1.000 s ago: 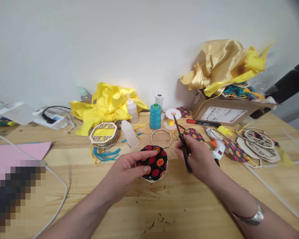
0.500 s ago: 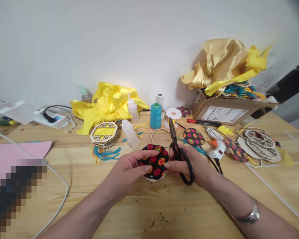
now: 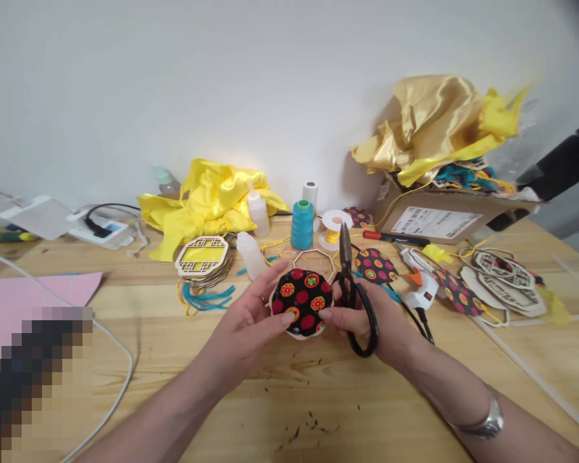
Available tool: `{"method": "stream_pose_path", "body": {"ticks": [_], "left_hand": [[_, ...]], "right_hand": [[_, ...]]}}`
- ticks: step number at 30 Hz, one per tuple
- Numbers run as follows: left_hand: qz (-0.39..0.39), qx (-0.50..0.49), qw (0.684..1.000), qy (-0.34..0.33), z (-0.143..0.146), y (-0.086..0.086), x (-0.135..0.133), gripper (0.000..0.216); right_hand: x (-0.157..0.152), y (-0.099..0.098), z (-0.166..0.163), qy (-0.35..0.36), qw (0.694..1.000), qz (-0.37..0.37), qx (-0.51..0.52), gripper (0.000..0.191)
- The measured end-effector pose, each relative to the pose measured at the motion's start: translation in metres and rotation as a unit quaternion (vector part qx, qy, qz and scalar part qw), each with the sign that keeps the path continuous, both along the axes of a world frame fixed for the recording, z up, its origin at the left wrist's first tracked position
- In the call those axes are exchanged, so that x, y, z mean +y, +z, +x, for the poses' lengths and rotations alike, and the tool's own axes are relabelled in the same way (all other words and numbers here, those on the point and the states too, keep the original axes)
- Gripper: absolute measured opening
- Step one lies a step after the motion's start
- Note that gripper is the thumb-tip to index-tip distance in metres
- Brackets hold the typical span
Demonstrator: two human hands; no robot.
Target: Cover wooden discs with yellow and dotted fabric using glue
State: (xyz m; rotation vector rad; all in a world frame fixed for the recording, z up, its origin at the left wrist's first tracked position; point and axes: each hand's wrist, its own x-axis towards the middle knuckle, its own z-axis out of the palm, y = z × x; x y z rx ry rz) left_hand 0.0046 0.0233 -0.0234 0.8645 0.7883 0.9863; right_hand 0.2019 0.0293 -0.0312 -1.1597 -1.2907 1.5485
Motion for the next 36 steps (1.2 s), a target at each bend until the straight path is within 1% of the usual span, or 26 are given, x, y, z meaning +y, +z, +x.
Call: {"method": "stream_pose_path", "body": {"ticks": [2,4,6,8,10,13,16,20,23,27,31,34,36], "left_hand": [[-0.002,-0.006,0.999,0.032,0.002,0.002,0.000,0.069],[-0.015,-0.002,0.999,0.048,0.003,0.002,0.001,0.065],[-0.029,0.001,0.999,0.031,0.003,0.001,0.001,0.053],[-0.038,-0.002,0.999,-0.015,0.003,-0.001,0.001,0.041],[-0.050,-0.008,0.998,-0.042,0.002,-0.002,0.000,0.035],[-0.063,-0.002,0.997,-0.049,0.003,-0.003,-0.001,0.029],[-0.063,0.009,0.998,-0.028,0.004,-0.004,-0.002,0.026],[-0.069,0.018,0.997,-0.009,0.003,-0.004,-0.002,0.023],[-0.073,0.019,0.997,-0.007,0.002,-0.003,-0.001,0.021],[-0.079,0.030,0.996,-0.035,0.002,-0.002,-0.002,0.021],[-0.081,0.038,0.994,-0.067,0.002,-0.003,-0.002,0.022],[-0.099,0.028,0.993,-0.065,0.003,-0.003,-0.002,0.022],[-0.120,0.021,0.991,-0.052,0.004,-0.002,-0.001,0.026]], "right_hand": [[0.001,-0.001,0.001,-0.026,1.000,-0.005,0.017,0.027],[0.001,-0.003,0.001,-0.030,0.999,-0.009,0.045,0.028],[0.002,-0.005,0.001,-0.030,0.998,-0.006,0.063,0.028],[0.002,-0.008,0.001,-0.035,0.997,0.000,0.066,0.029],[0.002,-0.009,0.000,-0.037,0.998,0.000,0.059,0.029],[0.001,-0.007,-0.002,-0.043,0.999,0.000,0.029,0.029],[0.000,-0.002,-0.003,-0.045,0.999,0.013,-0.015,0.029],[0.000,0.000,-0.003,-0.040,0.997,0.021,-0.062,0.031],[0.003,-0.001,-0.001,-0.041,0.997,0.010,-0.059,0.036],[0.008,-0.004,0.005,-0.060,0.997,0.005,-0.046,0.039],[0.008,-0.004,0.008,-0.057,0.995,0.033,-0.070,0.035],[0.008,-0.002,0.007,-0.051,0.993,0.045,-0.094,0.032],[0.008,-0.001,0.007,-0.055,0.992,0.052,-0.101,0.030]]}}
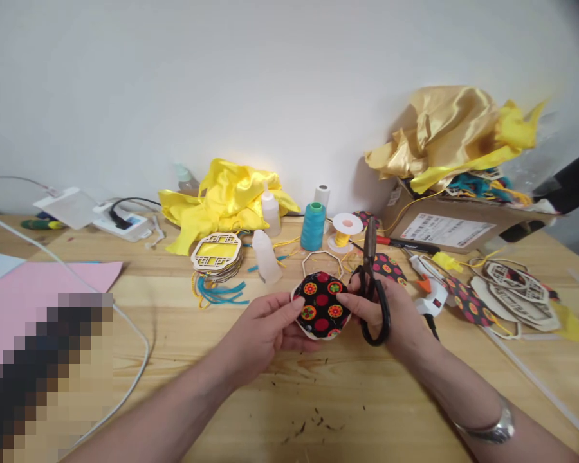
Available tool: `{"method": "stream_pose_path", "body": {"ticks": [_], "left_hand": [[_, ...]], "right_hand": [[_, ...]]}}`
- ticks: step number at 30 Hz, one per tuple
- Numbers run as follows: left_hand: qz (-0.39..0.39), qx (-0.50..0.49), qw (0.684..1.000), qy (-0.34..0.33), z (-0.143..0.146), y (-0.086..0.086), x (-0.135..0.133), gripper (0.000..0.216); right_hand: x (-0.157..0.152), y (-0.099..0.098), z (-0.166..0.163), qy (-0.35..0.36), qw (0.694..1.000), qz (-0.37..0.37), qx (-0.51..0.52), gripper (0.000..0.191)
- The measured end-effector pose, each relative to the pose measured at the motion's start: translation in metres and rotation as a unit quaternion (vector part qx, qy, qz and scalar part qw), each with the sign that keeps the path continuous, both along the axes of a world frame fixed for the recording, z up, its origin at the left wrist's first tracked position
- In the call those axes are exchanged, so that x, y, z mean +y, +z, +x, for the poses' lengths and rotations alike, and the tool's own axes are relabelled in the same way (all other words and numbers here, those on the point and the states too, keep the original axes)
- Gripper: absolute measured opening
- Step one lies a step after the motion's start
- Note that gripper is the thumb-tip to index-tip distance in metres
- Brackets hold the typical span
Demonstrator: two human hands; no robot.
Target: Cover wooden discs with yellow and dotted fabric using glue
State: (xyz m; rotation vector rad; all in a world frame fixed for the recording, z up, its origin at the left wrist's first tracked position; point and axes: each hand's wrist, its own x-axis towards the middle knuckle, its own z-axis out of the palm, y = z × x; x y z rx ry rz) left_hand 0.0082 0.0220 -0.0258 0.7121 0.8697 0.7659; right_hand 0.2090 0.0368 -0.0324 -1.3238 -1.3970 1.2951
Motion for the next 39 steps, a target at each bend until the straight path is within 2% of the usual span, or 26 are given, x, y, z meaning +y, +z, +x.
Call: {"method": "stream_pose_path", "body": {"ticks": [4,11,31,39], "left_hand": [[-0.013,0.042,0.999,0.017,-0.0003,0.0020,0.0003,0.036],[0.021,0.120,0.992,-0.012,0.0007,0.0065,-0.0010,0.028],[0.034,0.099,0.994,-0.027,-0.0016,0.0060,-0.0021,0.024],[0.016,0.093,0.995,-0.043,0.0029,0.0054,-0.0052,0.048]], "right_hand": [[0.0004,0.0000,0.0005,-0.007,1.000,0.011,0.002,0.028],[-0.0004,0.0006,0.0001,0.000,1.000,0.005,-0.015,0.027],[0.0001,-0.0020,0.0024,0.010,1.000,0.008,-0.009,0.028],[-0.0044,-0.0007,-0.0035,0.010,1.000,0.003,0.023,0.029]]}}
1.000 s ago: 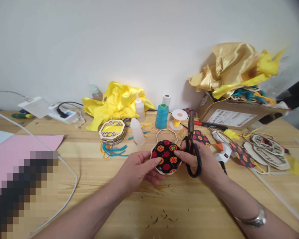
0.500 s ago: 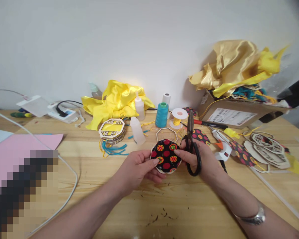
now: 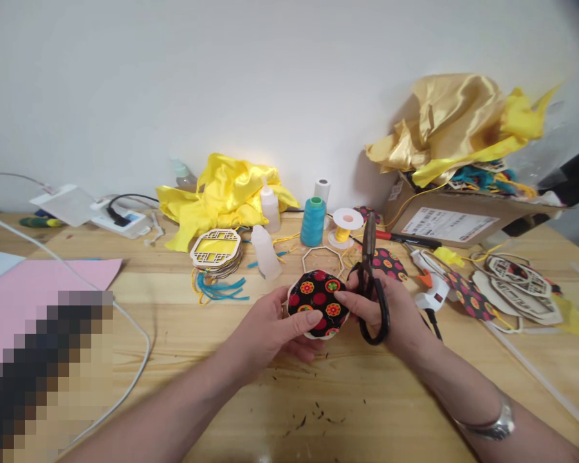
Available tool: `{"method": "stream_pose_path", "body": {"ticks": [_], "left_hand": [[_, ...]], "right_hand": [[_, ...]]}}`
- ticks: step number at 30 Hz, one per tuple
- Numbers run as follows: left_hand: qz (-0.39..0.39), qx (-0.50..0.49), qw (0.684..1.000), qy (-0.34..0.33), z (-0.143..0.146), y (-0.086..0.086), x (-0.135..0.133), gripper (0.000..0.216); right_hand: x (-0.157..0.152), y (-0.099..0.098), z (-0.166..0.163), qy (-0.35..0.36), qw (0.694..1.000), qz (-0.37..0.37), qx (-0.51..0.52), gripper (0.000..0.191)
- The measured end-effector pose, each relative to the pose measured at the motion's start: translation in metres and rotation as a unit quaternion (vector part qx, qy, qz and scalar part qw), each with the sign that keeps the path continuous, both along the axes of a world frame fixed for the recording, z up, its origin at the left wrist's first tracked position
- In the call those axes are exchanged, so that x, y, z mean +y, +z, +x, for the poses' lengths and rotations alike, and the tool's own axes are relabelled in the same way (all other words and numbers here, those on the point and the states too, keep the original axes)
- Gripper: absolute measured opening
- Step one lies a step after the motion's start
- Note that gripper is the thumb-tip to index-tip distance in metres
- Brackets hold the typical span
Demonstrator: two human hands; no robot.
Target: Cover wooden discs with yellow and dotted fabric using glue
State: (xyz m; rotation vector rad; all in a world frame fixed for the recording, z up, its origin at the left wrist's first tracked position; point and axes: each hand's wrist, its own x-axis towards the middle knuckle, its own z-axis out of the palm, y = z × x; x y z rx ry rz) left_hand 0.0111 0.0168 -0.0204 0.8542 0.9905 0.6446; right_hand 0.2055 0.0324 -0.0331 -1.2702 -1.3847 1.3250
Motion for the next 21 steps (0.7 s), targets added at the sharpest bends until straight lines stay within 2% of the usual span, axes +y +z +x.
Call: {"method": "stream_pose_path", "body": {"ticks": [5,14,21], "left_hand": [[-0.015,0.000,1.000,-0.013,0.0031,-0.0041,-0.0022,0.037],[0.023,0.000,0.999,-0.036,0.0025,-0.0044,-0.0014,0.032],[0.043,0.013,0.998,-0.041,0.0025,-0.0019,-0.0015,0.039]], "right_hand": [[-0.0044,0.0001,-0.0054,0.001,1.000,0.010,0.015,0.029],[-0.0033,-0.0007,-0.0034,0.009,1.000,0.009,0.018,0.028],[-0.0044,0.0005,-0.0043,0.007,1.000,0.018,0.023,0.026]]}}
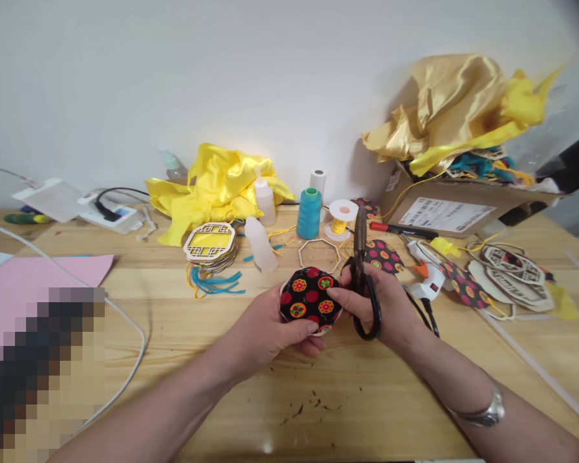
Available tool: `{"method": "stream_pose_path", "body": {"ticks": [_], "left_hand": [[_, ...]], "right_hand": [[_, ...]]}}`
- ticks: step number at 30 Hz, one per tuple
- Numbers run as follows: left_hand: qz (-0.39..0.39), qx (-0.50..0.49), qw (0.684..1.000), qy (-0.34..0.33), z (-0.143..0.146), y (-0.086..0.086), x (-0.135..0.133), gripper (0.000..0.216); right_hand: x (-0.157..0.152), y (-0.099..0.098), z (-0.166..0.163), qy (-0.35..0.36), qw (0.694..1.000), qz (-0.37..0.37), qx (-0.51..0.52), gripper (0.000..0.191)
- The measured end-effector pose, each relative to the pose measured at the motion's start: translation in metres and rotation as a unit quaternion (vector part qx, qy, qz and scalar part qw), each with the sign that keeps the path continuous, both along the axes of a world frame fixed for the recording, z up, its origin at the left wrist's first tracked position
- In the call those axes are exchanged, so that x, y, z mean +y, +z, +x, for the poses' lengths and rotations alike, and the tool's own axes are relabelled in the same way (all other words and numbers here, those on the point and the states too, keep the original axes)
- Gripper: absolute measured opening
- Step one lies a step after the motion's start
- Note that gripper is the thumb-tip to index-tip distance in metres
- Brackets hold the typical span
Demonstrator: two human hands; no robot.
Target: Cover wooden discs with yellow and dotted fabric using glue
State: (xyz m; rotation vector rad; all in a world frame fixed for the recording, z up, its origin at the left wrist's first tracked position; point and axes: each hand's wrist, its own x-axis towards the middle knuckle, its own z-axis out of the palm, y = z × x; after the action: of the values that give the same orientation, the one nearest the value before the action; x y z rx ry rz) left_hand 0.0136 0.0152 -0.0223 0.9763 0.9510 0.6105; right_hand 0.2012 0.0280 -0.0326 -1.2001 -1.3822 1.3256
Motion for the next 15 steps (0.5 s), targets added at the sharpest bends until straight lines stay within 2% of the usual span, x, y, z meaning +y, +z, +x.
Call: {"method": "stream_pose_path", "body": {"ticks": [10,15], "left_hand": [[0.002,0.004,1.000,0.004,0.0012,0.0026,-0.0004,0.043],[-0.023,-0.017,1.000,0.001,-0.0017,-0.0007,-0.0001,0.037]], "right_hand": [[0.0011,-0.0015,0.0007,0.004,1.000,0.002,-0.015,0.027],[0.0023,-0.0023,0.0011,-0.003,1.000,0.010,-0.002,0.026]]}}
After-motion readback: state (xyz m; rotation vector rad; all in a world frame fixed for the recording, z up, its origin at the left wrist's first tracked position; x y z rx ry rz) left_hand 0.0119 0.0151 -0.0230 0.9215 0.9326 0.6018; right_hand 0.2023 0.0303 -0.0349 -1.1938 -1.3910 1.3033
